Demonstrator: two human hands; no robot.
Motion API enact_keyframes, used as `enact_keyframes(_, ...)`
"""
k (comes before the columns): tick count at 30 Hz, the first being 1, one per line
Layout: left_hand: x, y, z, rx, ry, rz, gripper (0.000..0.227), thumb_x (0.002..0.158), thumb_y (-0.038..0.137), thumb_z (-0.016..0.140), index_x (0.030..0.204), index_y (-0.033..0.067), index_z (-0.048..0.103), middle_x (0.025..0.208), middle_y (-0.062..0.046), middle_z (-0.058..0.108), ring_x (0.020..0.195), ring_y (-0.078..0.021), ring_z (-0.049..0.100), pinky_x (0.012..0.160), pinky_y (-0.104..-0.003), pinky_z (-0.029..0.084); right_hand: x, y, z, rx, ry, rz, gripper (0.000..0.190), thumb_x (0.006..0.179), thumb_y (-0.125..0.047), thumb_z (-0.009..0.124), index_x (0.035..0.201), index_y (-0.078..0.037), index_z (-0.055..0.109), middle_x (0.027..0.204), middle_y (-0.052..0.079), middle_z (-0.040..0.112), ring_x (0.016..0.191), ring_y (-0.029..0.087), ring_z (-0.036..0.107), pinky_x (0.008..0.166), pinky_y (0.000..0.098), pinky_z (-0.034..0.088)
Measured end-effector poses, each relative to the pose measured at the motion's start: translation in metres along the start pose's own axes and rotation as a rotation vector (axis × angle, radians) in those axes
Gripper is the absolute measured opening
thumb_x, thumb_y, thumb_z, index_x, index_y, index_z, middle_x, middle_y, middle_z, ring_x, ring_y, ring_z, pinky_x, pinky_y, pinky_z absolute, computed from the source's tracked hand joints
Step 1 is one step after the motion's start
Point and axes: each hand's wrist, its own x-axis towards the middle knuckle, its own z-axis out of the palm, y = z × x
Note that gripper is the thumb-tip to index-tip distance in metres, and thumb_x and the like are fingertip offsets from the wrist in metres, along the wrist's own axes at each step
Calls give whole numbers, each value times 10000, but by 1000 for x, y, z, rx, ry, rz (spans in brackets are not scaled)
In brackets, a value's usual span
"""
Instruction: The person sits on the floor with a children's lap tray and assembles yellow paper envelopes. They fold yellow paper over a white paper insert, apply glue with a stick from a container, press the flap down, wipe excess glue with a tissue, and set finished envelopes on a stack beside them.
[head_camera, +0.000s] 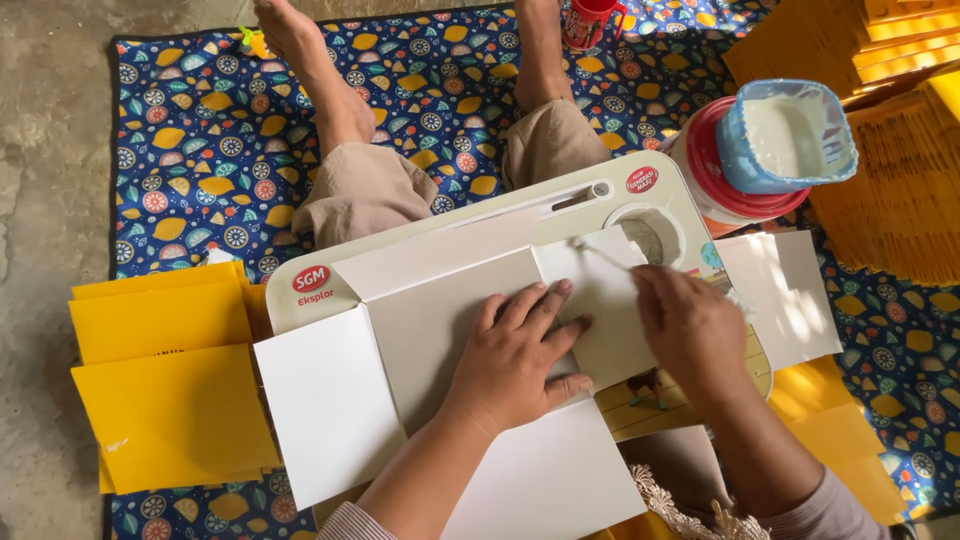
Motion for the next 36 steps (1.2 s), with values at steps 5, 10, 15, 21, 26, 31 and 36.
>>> enact_keyframes(5, 1, 1, -8, 1, -36, -2, 607, 934, 690, 405, 1409, 336, 540, 1519, -99, 514, 1404, -303, 457, 1078, -543, 330, -7, 32, -5, -50, 51, 63, 84, 1019, -199, 718, 1101, -215, 729, 772, 96, 688, 725, 367, 706, 676, 489, 602)
enact_keyframes(10, 2, 1, -7, 16, -29, 8, 596, 925, 691, 424, 1371, 321, 565, 1526, -106, 508, 1407, -309, 454, 1076, -548, 330, -3, 15, -7, -7, 84, 60, 76, 1008, -193, 729, 1083, -207, 732, 773, 99, 687, 732, 367, 708, 660, 492, 593)
enact_keyframes(15, 0, 0, 1, 8, -35, 0, 609, 924, 711, 407, 1388, 347, 558, 1535, -87, 501, 1418, -301, 442, 1087, -549, 323, 7, -13, -12, 75, 22, 47, 101, 970, -155, 701, 1053, -179, 754, 785, 73, 734, 722, 332, 736, 639, 434, 611)
enact_keyframes(21, 0, -1, 3, 3, -42, -11, 611, 906, 708, 447, 1395, 359, 557, 1527, -82, 508, 1423, -299, 441, 1093, -554, 318, 14, -43, -5, 91, -15, -38, 72, 999, -191, 671, 1021, -167, 734, 728, 66, 718, 646, 297, 727, 576, 415, 618)
enact_keyframes(26, 2, -1, 1, 0, -54, -11, 613, 905, 707, 441, 1393, 356, 563, 1533, -82, 504, 1428, -294, 435, 1099, -554, 311, 18, -44, -11, 107, -37, -64, 82, 997, -187, 663, 1023, -144, 728, 750, 60, 730, 656, 275, 737, 583, 386, 627)
enact_keyframes(31, 0, 0, -3, 5, -41, -3, 610, 924, 706, 416, 1386, 337, 567, 1535, -90, 500, 1420, -296, 440, 1089, -550, 322, 9, -16, -16, 99, -77, 0, 117, 970, -126, 651, 1033, -132, 749, 760, 89, 728, 660, 279, 731, 629, 385, 642)
enact_keyframes(36, 3, 6, -22, -95, 101, 42, 589, 874, 557, 644, 1311, 162, 659, 1539, -156, 498, 1359, -327, 453, 1071, -491, 297, -1, 13, -32, -27, -47, 165, 121, 988, -54, 726, 1105, -61, 753, 954, 84, 774, 751, 259, 693, 637, 353, 511)
